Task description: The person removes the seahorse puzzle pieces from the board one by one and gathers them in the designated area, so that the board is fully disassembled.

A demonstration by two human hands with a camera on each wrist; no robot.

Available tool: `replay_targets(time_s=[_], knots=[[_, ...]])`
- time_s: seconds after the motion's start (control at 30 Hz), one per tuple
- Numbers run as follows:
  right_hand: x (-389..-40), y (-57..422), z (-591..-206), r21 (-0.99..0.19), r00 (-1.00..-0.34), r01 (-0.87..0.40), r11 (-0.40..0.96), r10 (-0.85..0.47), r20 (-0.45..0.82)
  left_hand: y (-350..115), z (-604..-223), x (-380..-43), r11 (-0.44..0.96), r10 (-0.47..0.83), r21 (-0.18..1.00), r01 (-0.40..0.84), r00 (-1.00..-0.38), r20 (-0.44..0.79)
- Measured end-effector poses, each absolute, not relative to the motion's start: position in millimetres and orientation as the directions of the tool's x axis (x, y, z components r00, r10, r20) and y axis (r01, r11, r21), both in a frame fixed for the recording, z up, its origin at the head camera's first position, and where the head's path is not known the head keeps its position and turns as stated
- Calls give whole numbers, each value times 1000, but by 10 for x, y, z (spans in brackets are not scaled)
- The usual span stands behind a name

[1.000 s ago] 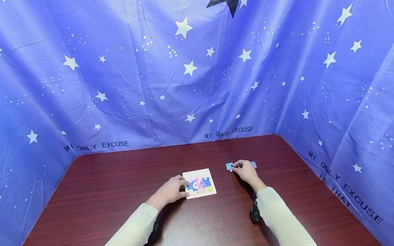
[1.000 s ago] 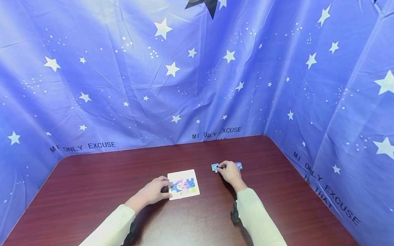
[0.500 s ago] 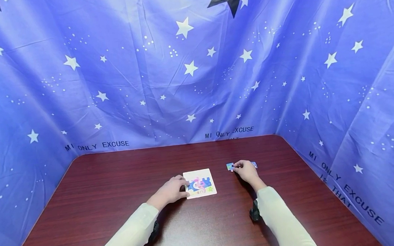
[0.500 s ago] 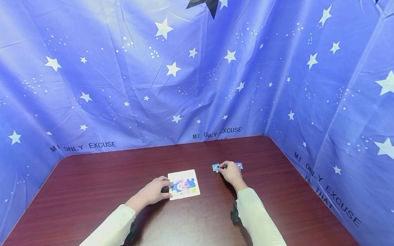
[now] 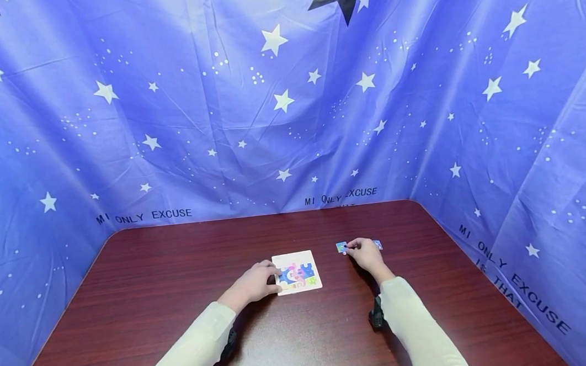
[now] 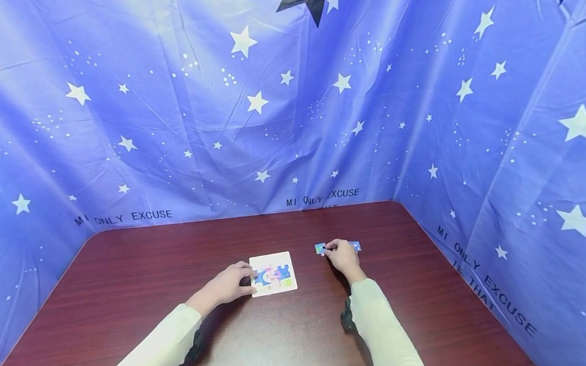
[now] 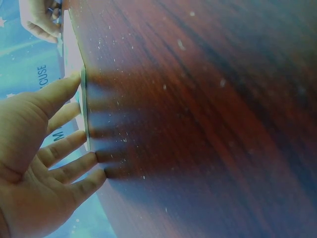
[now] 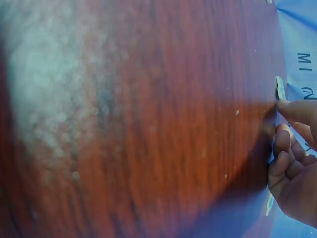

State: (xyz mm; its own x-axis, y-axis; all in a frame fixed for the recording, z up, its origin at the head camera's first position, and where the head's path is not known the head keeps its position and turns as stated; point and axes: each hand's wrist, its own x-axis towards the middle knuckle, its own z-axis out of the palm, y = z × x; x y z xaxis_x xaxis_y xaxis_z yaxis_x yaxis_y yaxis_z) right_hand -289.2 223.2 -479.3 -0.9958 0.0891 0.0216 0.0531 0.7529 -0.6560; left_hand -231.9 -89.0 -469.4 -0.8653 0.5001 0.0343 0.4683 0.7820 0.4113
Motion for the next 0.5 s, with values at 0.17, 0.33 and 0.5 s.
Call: replay_targets(time_s=[0.17, 0.33, 0.5], knots=[[-2896, 2232, -4800, -658, -995, 63, 751, 95, 12, -889, -4690, -2317, 779, 501, 415, 471, -865, 42], [-2892, 2237, -4802, -659, -996, 65, 750, 93, 7, -888, -4689, -2315, 776, 504, 413, 477, -862, 49], [-2902, 2237, -4797, -650, -996, 51, 759, 85, 21, -885, -4683, -2315, 774, 506, 413, 480, -861, 52]])
